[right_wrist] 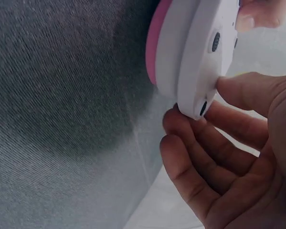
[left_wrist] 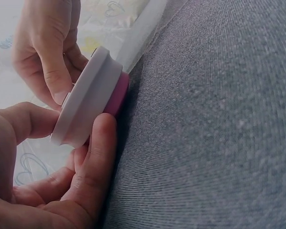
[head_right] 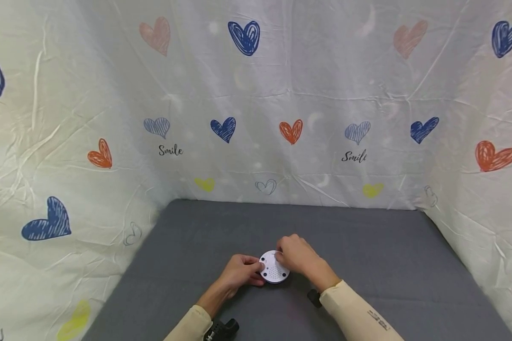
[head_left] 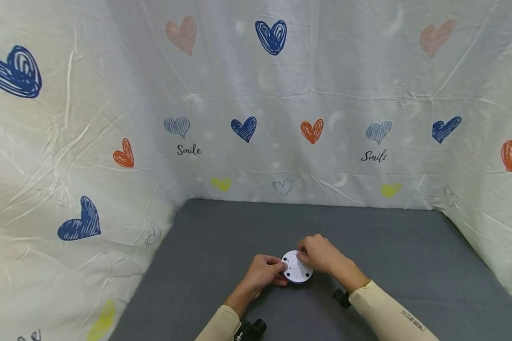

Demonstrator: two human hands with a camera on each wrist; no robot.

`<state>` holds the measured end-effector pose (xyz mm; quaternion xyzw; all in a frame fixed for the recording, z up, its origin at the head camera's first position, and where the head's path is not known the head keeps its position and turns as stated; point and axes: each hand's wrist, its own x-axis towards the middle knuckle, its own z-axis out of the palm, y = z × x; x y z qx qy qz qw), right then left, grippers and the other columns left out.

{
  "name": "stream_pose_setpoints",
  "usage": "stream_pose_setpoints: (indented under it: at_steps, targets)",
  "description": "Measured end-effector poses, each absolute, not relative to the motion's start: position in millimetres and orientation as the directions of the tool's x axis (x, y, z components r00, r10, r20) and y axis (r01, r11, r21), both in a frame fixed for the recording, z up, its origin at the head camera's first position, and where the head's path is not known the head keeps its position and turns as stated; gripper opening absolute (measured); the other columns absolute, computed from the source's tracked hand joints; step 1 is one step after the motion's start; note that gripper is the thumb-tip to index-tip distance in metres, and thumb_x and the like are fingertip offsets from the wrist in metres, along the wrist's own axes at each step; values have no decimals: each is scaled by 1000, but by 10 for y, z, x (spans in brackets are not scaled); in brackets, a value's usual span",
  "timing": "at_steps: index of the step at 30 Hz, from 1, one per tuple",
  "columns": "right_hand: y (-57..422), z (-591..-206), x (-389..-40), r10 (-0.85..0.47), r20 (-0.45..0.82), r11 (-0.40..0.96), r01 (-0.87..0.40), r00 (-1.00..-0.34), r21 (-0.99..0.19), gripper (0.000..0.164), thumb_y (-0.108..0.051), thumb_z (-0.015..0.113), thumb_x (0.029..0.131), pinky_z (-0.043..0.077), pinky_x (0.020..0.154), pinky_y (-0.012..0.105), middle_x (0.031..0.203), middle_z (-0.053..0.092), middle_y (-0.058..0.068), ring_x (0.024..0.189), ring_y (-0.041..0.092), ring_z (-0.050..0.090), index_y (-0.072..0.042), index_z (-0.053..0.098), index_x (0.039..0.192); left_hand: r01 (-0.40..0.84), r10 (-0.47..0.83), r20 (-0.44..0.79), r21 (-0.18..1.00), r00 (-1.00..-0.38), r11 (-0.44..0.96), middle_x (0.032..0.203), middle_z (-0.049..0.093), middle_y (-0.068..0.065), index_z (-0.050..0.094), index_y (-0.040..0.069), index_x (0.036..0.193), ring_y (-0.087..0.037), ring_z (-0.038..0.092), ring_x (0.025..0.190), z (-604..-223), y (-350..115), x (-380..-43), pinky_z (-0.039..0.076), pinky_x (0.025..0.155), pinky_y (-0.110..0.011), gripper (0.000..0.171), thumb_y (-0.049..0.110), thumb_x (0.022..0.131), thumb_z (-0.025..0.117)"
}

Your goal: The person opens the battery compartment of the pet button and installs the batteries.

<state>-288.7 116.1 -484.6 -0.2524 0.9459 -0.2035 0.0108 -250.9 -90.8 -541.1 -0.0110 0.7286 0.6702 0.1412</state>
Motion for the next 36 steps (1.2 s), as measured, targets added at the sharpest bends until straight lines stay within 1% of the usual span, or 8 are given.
stream_pose_setpoints:
  at_steps: [2,7,13,17,24,27,32,36]
  targets:
    - [1159,-4859,-2884,-475,98,785,-472,-874,-402,7,-9,77,96,55,57,30,82,74,1,68,12,63,-9,81,90,-200,174,-215,975,-961,102,97,77,-18,72,-12,117,-22,79,74,-5403,-912,-2511,71,67,-36,23,3,99,71]
    - [1172,-4881,-2881,-477,119,774,-480,-871,-413,7,-9,78,95,52,55,28,76,70,-2,64,11,59,-10,80,88,-198,177,-214,975,-961,104,97,78,-18,73,-12,116,-23,80,74,-5396,-917,-2513,71,67,-37,23,3,99,71]
    - [1203,-4921,-2883,-497,139,764,-508,-857,-397,8,-9,75,95,50,54,26,75,69,-2,63,9,57,-9,80,89,-204,177,-220,974,-959,100,96,78,-17,73,-12,116,-23,80,75,-5428,-909,-2516,72,68,-37,22,3,99,71]
    - [1278,-4950,-2876,-487,154,764,-504,-860,-403,10,-8,73,94,52,57,25,78,72,-3,66,8,59,-9,82,91,-212,171,-227,972,-959,102,96,77,-17,73,-12,116,-22,79,74,-5438,-897,-2504,72,68,-36,23,3,99,72]
    - [1501,-4917,-2861,-417,109,793,-420,-902,-441,15,-11,71,98,62,70,34,92,79,-1,77,8,66,-7,84,104,-211,165,-225,972,-960,98,95,78,-16,72,-12,117,-20,78,73,-5447,-892,-2511,71,68,-35,24,2,98,72]
    - [1599,-4898,-2842,-402,96,794,-399,-910,-459,17,-11,71,98,63,71,35,94,79,0,78,8,67,-5,84,108,-210,168,-225,972,-960,101,96,78,-16,72,-12,118,-20,78,74,-5440,-897,-2523,71,69,-35,25,3,99,72]
    - [1708,-4918,-2792,-410,55,776,-380,-910,-504,16,-15,74,100,61,71,31,95,80,-1,79,6,66,-5,84,109,-209,178,-224,973,-958,97,97,78,-17,71,-13,119,-21,78,74,-5436,-907,-2525,71,69,-35,26,3,99,72]
    - [1739,-4979,-2747,-441,6,724,-360,-897,-588,19,-17,74,102,60,68,28,97,80,-1,78,6,68,-5,83,112,-207,181,-221,974,-958,95,98,78,-17,71,-13,119,-21,79,75,-5444,-909,-2524,72,69,-36,26,2,98,72]
